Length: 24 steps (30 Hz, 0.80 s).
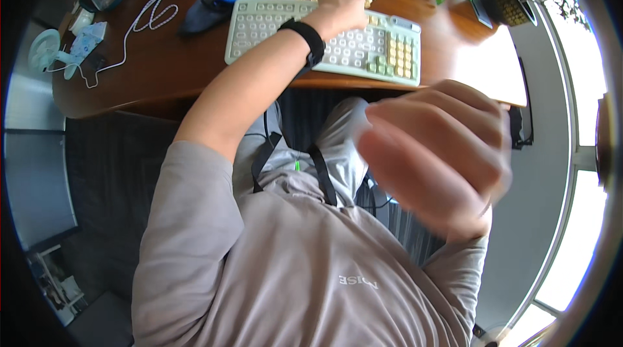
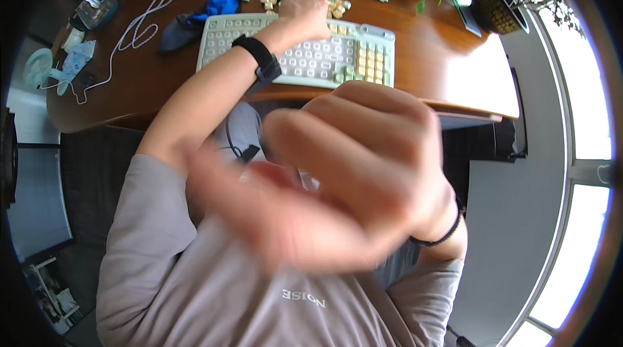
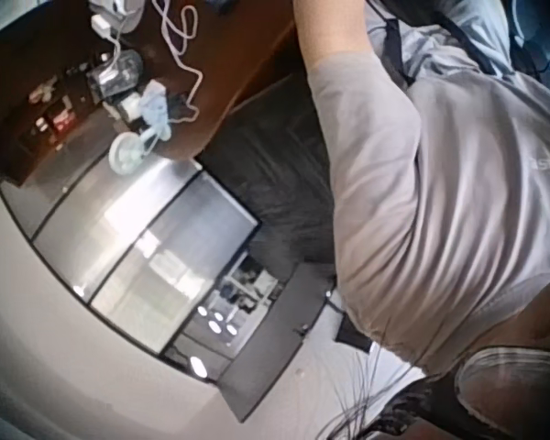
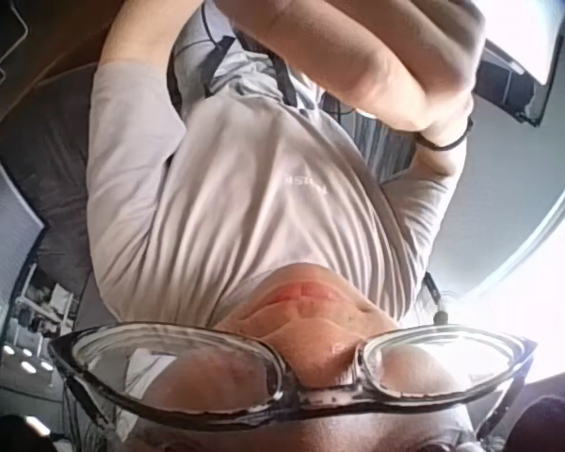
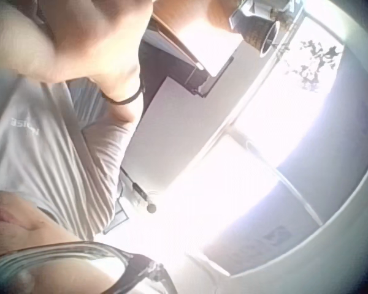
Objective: The recorder is shown installing keycaps onto a mechanical keyboard base at a desk.
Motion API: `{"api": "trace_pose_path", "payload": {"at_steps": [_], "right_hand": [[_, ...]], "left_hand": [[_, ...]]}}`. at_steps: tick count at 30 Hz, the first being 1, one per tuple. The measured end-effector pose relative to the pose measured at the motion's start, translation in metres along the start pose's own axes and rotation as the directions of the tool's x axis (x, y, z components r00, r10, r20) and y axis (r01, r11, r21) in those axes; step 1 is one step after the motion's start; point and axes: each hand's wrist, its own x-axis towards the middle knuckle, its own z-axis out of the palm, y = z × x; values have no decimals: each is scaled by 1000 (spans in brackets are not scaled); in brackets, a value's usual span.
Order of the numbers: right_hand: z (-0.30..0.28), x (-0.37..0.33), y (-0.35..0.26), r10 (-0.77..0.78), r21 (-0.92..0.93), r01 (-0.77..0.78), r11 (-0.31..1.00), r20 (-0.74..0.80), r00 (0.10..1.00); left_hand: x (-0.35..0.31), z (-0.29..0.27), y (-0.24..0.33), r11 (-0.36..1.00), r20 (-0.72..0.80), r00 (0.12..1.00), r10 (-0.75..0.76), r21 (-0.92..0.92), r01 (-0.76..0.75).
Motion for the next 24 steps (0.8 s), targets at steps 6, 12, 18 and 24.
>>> {"api": "trace_pose_path", "payload": {"at_steps": [6, 12, 18, 24], "right_hand": [[-33, 37, -57, 380, 240, -416, 877, 184, 907], [-10, 37, -75, 464, 8, -466, 885, -113, 879], [25, -23, 30, 306, 58, -331, 942, 259, 916], [78, -75, 155, 683, -15, -693, 721, 180, 708]], "left_hand": [[-2, 6, -3, 1000, -85, 996, 6, 15, -4], [3, 13, -14, 993, -17, 999, 29, 115, -27], [0, 9, -20, 992, -98, 987, 126, 26, -124], [-9, 3, -46, 979, -90, 985, 149, -125, -160]]}}
